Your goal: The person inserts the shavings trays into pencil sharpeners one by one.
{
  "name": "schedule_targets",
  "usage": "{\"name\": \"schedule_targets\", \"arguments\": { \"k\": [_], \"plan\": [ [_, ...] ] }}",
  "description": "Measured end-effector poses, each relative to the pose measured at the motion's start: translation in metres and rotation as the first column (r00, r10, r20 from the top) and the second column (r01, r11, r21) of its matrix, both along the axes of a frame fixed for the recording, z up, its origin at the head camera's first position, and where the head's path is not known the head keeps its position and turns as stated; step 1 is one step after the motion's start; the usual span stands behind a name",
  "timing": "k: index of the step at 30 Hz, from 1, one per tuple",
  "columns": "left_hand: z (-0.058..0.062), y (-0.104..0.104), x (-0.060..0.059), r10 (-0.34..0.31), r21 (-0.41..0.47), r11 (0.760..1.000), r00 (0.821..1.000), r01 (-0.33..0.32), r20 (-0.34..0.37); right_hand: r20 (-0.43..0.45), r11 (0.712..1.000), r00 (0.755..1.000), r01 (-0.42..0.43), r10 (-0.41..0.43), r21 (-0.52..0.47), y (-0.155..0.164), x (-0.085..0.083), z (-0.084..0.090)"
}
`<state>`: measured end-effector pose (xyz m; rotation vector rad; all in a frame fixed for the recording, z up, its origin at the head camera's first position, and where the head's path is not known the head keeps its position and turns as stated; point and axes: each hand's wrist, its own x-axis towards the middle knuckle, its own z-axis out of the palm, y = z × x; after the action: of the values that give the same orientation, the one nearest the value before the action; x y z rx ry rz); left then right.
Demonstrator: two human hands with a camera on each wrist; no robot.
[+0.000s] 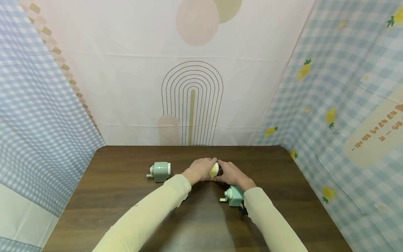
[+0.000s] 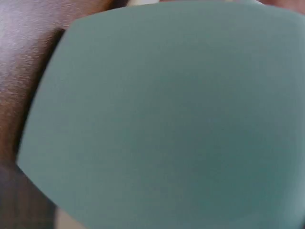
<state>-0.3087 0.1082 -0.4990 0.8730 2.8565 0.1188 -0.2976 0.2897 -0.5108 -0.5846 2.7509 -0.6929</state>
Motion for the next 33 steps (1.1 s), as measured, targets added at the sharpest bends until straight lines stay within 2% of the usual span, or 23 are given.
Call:
{"name": "schedule_targets", "arguments": {
  "k": [3,6,11,16,20,33],
  "plan": [
    [0.006,-0.005,0.002,0.013,0.038,0.999,0.999,-0.014,0.039,0.015,1.0,1.0,0.007,-0.007,0.002,0.005,0.001,0.01],
    [0.017,-0.01,0.004,0.02,0.071,0.997,0.998,-0.024,0.059,-0.009,0.999,1.0,0.027,-0.027,0.026,0.009,0.005,0.022],
    [0.036,-0.015,0.004,-0.004,0.108,0.994,0.999,0.0,0.04,-0.11,0.994,0.993,0.054,-0.043,0.1,0.015,0.014,0.038],
    [0.048,-0.014,0.008,-0.031,0.106,0.994,1.0,0.03,0.007,-0.248,0.988,0.969,0.056,-0.019,0.146,0.02,0.026,0.043],
    [0.052,-0.013,0.015,-0.039,0.117,0.992,0.999,0.039,-0.002,-0.303,0.987,0.953,0.059,-0.011,0.149,0.026,0.034,0.047],
    [0.056,-0.001,0.038,-0.086,0.181,0.98,0.996,0.085,-0.004,-0.278,0.99,0.959,0.088,-0.054,0.112,0.052,0.05,0.051]
  ]
}}
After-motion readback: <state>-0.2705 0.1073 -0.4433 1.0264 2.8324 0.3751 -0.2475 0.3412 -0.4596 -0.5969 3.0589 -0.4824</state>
